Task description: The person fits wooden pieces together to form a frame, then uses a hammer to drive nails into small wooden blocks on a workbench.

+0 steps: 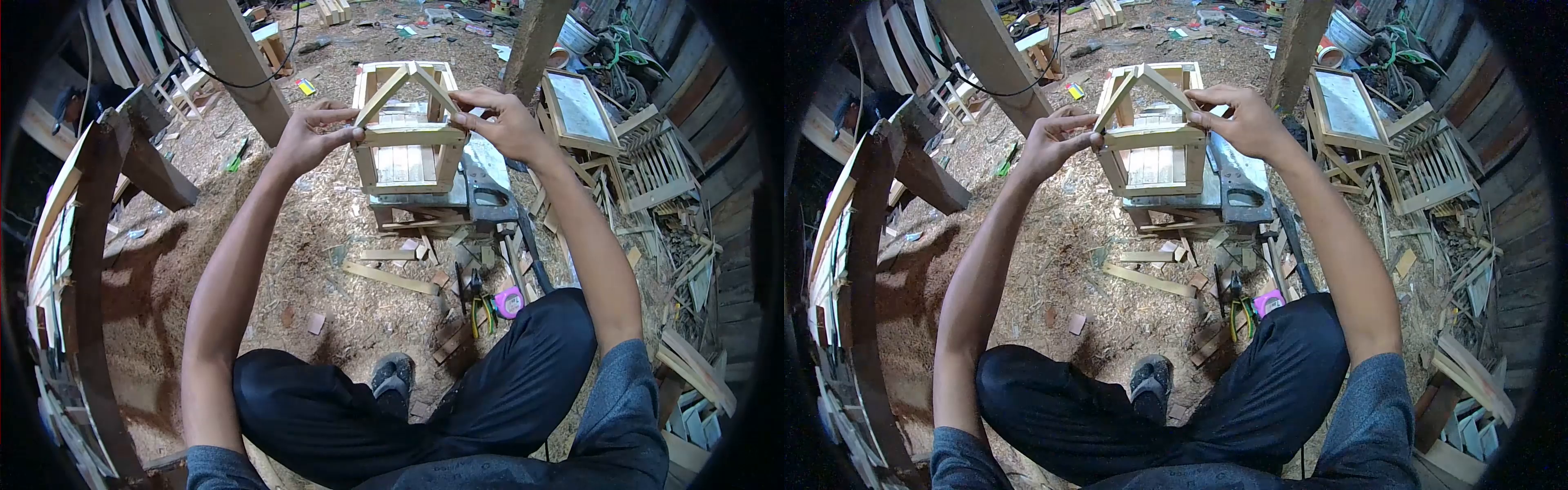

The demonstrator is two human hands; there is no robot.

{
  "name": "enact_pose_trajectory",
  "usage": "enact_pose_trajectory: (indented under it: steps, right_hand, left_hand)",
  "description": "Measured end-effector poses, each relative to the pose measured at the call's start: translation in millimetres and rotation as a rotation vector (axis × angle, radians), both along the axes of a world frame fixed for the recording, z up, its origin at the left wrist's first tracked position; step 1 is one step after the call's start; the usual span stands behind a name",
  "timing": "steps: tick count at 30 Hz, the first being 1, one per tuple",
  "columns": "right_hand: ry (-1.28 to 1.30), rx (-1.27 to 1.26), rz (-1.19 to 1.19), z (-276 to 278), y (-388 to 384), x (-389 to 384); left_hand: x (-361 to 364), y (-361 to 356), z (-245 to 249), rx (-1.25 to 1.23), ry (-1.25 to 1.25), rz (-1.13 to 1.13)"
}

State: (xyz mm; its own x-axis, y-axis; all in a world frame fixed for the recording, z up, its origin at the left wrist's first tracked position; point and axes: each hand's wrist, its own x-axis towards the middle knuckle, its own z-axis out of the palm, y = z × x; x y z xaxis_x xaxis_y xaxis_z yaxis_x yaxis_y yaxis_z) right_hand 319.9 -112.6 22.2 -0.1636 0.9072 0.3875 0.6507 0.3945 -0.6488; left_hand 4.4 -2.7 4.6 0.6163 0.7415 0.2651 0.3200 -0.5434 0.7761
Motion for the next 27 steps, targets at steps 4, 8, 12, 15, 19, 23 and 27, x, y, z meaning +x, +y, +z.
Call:
enact_pose_trajectory:
  steps: [4, 8, 12, 15, 19, 23, 27]
  right_hand:
    - [-0.007, 0.024, 0.008, 1.5, -0.9, -2.3]
    - [-0.005, 0.022, 0.013, -0.5, -0.5, -0.5]
    - [-0.003, 0.016, -0.007, -1.2, -2.4, -0.9]
    - [-0.025, 0.05, -0.005, -1.4, -3.2, -2.2]
    - [-0.039, 0.068, 0.0, -3.3, -3.0, -4.0]
    - [0.005, 0.026, -0.018, -3.0, -4.9, -4.1]
    - [0.021, 0.04, -0.025, -5.7, -4.4, -3.5]
  left_hand:
    - [-0.4, -1.0, 1.7, -0.03, -0.016, -0.004]
    - [0.5, -0.6, 1.2, -0.019, -0.019, -0.01]
    - [0.0, 3.4, -2.2, -0.05, -0.042, -0.042]
    - [-0.8, 3.9, -5.7, -0.079, -0.107, -0.075]
    - [-1.0, 2.3, -4.3, -0.016, -0.097, -0.058]
    - [-0.7, 1.8, -2.2, -0.002, -0.041, -0.047]
    - [-0.3, 4.9, -5.1, -0.002, -0.031, -0.027]
